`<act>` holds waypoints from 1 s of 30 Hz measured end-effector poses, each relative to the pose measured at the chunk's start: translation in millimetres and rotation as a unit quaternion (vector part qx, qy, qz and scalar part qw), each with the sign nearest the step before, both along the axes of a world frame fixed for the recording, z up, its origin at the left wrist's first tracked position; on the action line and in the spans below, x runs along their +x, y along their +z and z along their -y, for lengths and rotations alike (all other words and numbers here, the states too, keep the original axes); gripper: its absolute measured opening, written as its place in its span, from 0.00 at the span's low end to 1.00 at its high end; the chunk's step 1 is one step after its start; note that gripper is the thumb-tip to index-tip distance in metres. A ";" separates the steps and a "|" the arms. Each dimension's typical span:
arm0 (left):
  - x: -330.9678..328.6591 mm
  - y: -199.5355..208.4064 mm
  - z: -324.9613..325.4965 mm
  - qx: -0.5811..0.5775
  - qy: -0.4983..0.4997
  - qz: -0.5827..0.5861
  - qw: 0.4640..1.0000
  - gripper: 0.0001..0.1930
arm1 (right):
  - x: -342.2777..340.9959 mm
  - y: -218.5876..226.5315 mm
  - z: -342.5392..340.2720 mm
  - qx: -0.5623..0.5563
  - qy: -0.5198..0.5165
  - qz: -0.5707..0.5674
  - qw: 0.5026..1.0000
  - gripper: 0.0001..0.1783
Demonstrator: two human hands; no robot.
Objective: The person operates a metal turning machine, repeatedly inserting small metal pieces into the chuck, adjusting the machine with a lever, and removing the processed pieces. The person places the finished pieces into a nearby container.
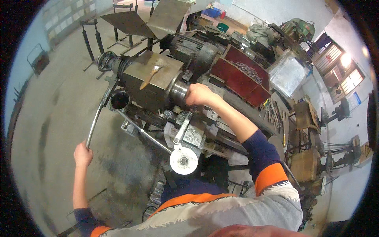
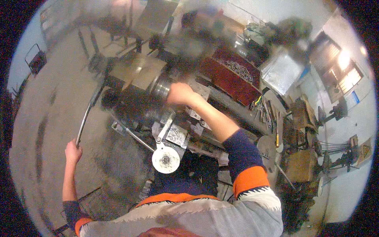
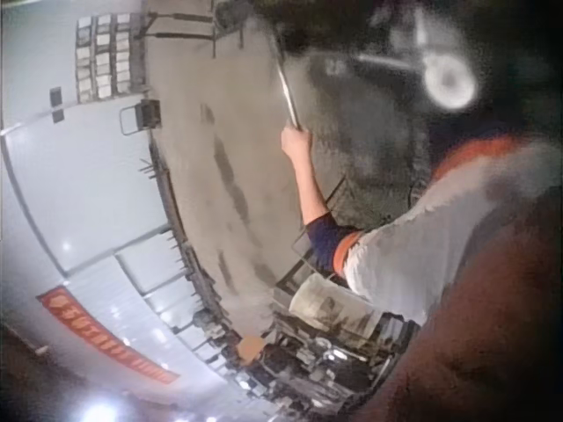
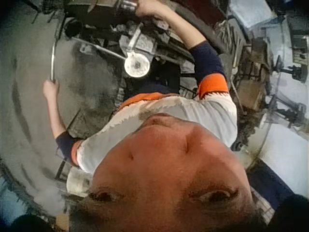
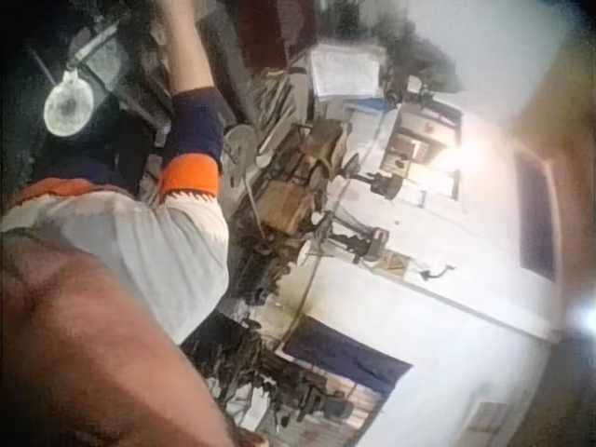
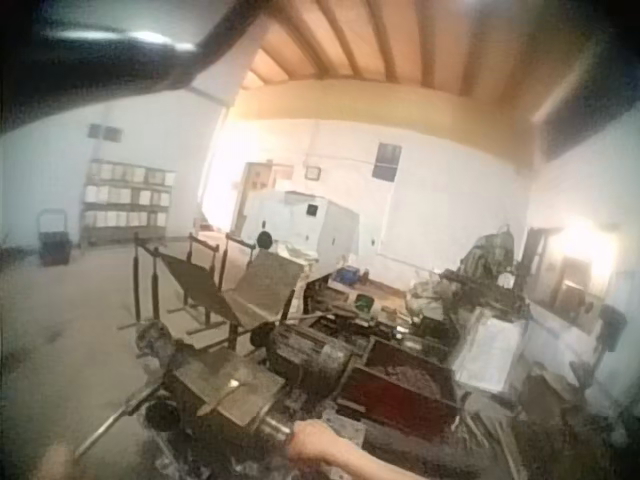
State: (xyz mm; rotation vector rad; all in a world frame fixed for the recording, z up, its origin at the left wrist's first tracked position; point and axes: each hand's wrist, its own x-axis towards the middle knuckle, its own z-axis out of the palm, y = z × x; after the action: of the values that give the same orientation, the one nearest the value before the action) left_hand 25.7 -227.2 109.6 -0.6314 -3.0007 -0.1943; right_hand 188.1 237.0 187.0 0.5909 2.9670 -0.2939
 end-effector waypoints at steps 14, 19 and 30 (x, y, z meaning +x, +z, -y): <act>-145.9 -3.4 55.4 -0.091 0.090 -0.080 0.989 0.05 | -6.6 0.0 4.3 0.043 0.006 0.000 0.999 0.17; -152.1 -11.2 40.0 -0.086 -0.016 -0.088 0.992 0.04 | -10.7 -8.7 0.9 0.064 0.028 -0.003 0.998 0.16; -185.9 -6.4 29.1 -0.099 0.098 -0.105 0.985 0.08 | 3.1 -17.2 -12.2 0.087 0.032 -0.045 0.995 0.13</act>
State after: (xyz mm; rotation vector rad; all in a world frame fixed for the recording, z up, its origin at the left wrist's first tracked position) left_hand -160.1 -256.3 103.2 -0.3397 -2.8716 0.1731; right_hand 191.2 249.2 169.8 0.5127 3.1130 -0.0581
